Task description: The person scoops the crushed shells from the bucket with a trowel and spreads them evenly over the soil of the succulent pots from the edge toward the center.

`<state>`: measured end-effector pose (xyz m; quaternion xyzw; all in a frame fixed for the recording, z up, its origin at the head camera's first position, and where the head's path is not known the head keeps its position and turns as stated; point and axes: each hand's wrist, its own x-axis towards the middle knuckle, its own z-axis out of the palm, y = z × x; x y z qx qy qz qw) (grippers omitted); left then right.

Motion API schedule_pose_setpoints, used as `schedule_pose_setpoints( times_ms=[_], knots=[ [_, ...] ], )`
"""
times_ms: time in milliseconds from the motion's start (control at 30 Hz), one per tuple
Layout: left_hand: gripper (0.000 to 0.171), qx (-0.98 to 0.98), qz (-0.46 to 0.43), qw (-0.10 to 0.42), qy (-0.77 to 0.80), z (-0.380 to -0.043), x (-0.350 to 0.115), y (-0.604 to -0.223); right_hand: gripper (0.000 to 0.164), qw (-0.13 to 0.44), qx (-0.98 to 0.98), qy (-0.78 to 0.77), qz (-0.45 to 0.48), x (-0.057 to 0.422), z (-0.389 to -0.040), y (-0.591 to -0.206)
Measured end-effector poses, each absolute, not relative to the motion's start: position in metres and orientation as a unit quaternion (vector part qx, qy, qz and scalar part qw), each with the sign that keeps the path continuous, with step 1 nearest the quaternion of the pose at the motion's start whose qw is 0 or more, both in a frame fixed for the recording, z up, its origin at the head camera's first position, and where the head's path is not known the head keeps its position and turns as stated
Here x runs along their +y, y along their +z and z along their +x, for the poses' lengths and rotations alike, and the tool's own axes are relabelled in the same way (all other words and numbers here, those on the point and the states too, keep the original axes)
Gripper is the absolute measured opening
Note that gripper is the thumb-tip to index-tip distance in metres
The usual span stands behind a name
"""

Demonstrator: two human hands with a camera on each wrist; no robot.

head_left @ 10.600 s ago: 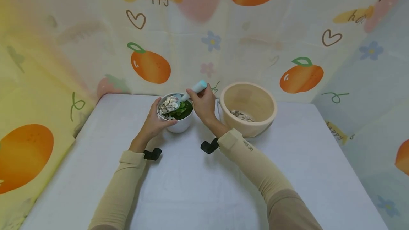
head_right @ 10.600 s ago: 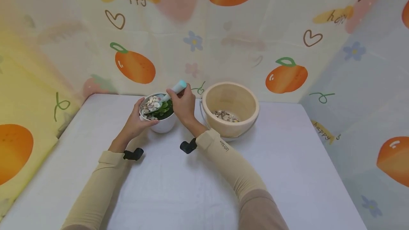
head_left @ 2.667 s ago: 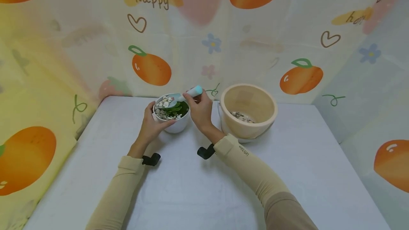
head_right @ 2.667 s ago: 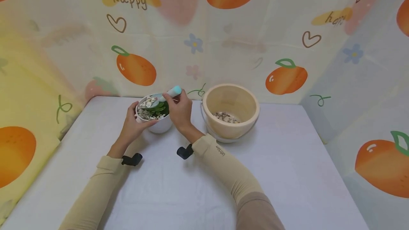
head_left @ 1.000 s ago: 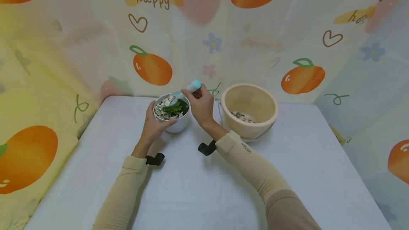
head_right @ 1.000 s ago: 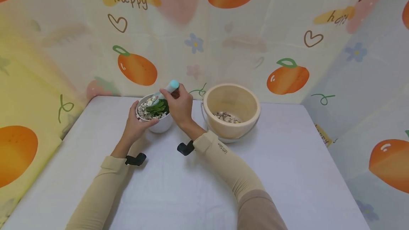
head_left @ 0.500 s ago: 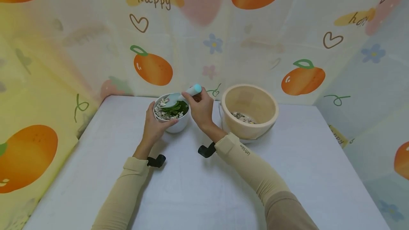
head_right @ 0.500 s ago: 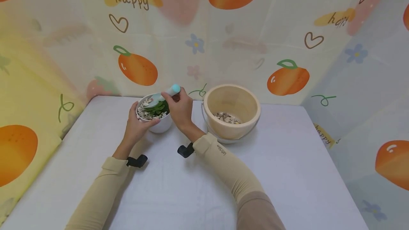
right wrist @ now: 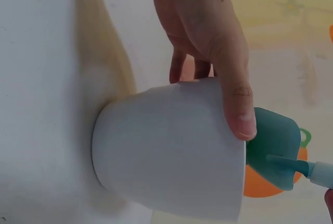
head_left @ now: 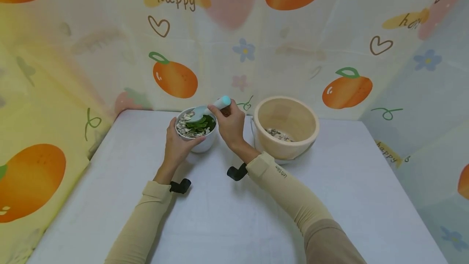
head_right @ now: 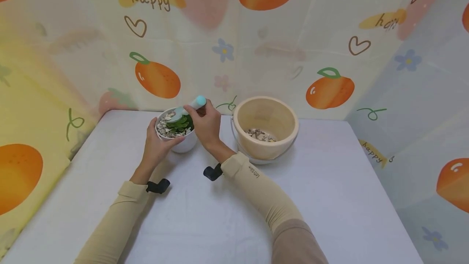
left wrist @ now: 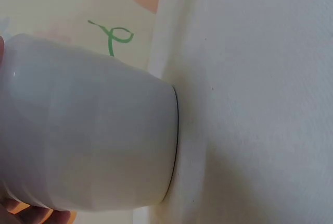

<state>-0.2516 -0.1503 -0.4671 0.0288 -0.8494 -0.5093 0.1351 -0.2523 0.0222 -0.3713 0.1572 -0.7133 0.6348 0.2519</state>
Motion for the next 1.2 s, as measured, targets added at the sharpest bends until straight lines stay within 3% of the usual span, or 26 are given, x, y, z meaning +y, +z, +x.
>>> schedule_pose_setpoints(
  times_ms=[300,633,767,900,1200],
  knots=[
    [0.12,-0.851,0.038,0.138,-0.505,-0.251,-0.148,-0.465,0.026,0.26,-0.733,0.608,0.158,0.016,-0.257,-0.381],
    [0.12,-0.837,-0.019,0.033,-0.546,-0.259,-0.171,-0.458,0.029,0.297,-0.728,0.592,0.177,0.022,-0.26,-0.384],
    [0.118,-0.829,-0.044,0.01,-0.558,-0.265,-0.178,-0.458,0.03,0.273,-0.743,0.581,0.192,0.021,-0.258,-0.382],
    [0.115,-0.824,-0.048,0.007,-0.565,-0.267,-0.179,-0.458,0.03,0.253,-0.765,0.558,0.197,0.019,-0.258,-0.382],
    [0.111,-0.803,-0.041,0.036,-0.593,-0.264,-0.17,-0.459,0.028,0.272,-0.754,0.557,0.216,0.018,-0.263,-0.377]
  ],
)
